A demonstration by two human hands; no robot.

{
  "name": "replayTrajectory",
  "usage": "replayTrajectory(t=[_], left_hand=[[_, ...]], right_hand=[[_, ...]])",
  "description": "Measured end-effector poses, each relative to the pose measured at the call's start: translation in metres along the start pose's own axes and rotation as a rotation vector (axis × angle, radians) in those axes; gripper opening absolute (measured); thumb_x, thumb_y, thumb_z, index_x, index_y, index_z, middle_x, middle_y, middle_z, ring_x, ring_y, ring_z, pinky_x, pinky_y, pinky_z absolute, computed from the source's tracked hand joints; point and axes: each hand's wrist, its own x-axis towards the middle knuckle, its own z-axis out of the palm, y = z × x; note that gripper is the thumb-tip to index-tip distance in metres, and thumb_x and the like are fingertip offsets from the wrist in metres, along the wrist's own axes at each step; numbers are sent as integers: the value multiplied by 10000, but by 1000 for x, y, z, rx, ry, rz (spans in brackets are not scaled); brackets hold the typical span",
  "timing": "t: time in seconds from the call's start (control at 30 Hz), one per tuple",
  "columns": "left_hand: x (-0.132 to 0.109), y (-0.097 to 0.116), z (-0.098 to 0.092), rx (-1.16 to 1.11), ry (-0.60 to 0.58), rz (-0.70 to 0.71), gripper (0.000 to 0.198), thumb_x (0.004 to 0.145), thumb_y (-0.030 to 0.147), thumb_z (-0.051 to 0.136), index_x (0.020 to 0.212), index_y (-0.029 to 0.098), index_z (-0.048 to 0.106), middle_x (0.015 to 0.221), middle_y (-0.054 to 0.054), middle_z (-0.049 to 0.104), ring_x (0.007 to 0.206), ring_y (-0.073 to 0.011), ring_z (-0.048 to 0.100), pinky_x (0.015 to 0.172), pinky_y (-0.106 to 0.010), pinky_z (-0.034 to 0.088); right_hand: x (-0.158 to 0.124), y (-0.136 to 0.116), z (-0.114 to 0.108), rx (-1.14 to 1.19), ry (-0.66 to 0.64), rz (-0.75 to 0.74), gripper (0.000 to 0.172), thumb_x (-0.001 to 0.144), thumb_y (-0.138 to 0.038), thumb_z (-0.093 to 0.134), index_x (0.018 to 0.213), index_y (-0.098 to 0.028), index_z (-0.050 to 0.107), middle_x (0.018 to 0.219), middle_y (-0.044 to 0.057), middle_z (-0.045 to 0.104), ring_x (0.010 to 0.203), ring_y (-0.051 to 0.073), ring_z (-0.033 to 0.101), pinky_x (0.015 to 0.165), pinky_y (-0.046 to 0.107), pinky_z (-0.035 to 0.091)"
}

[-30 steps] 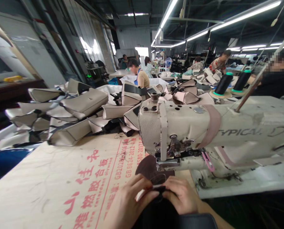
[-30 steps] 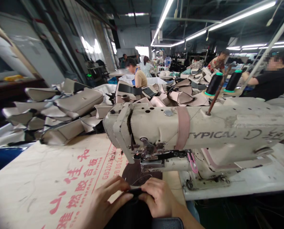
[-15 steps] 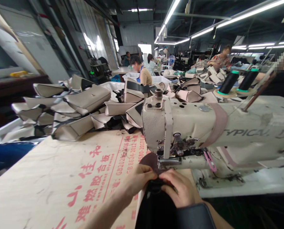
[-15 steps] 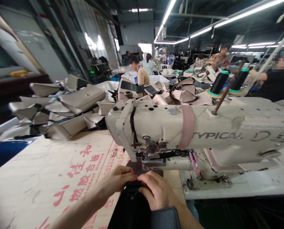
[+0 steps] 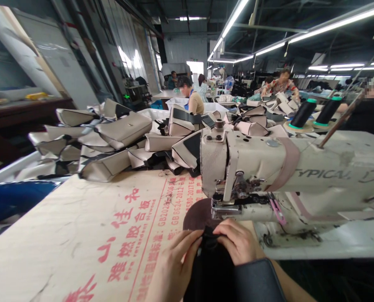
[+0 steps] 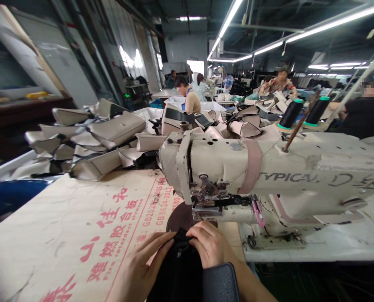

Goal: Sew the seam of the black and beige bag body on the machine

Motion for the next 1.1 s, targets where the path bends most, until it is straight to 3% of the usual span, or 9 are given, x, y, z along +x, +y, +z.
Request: replayTrajectory(t=[0.2, 0.3, 0.4, 0.57, 0.73, 0.9, 1.1], left_hand=[[20, -9, -13, -59, -261, 95, 186, 898, 275, 462, 884, 217, 638, 885, -17, 615, 839, -127, 593, 759, -217, 476], [21, -16, -13, -21, -208, 81, 143, 859, 287, 542, 969, 219, 602, 844, 3, 611, 801, -117, 590, 743, -210, 474], [21, -17, -10, 51, -230, 183, 228, 887, 228, 486, 1094, 253, 576, 857, 2, 608, 801, -116, 591, 727, -203, 474], [25, -12, -1, 173, -171, 276, 273, 907, 168, 369, 1044, 217, 599, 862, -36, 599, 788, -152, 576, 694, -239, 481], [34, -7, 4, 85, -202, 121, 250, 916, 212, 363, 981, 200, 604, 876, -48, 580, 820, -157, 573, 735, -254, 487], [38, -14, 2, -71, -239, -41, 273, 913, 323, 401, 921, 203, 646, 910, -48, 591, 854, -159, 583, 791, -265, 478], [-3, -40, -9, -320, -341, -309, 404, 883, 441, 422, 1258, 315, 505, 1279, 10, 550, 1214, -200, 461, 1038, -331, 350]], right_hand=[[-2, 1, -8, 40, -91, -7, 156, 905, -212, 430, 914, -202, 585, 866, 36, 600, 820, 130, 582, 744, 215, 467], [0, 1, -12, 52, -129, -2, 152, 903, -205, 436, 934, -194, 584, 876, 38, 599, 833, 127, 578, 756, 211, 466], [3, 2, -15, 70, -166, 17, 141, 890, -183, 453, 958, -192, 577, 892, 37, 600, 843, 127, 574, 761, 212, 461], [3, 4, -13, 52, -141, 58, 148, 885, -170, 442, 970, -193, 561, 908, 38, 594, 850, 133, 570, 750, 212, 449], [6, 1, -9, 15, -177, 75, 196, 904, -174, 384, 1026, -197, 535, 929, 48, 562, 865, 146, 549, 755, 229, 426], [11, -2, -8, -21, -185, 62, 176, 923, -205, 369, 936, -174, 543, 829, 39, 548, 795, 144, 535, 695, 224, 395], [11, -2, -6, 12, -182, 59, 209, 929, -228, 373, 910, -164, 571, 803, 38, 550, 765, 136, 524, 684, 218, 368]])
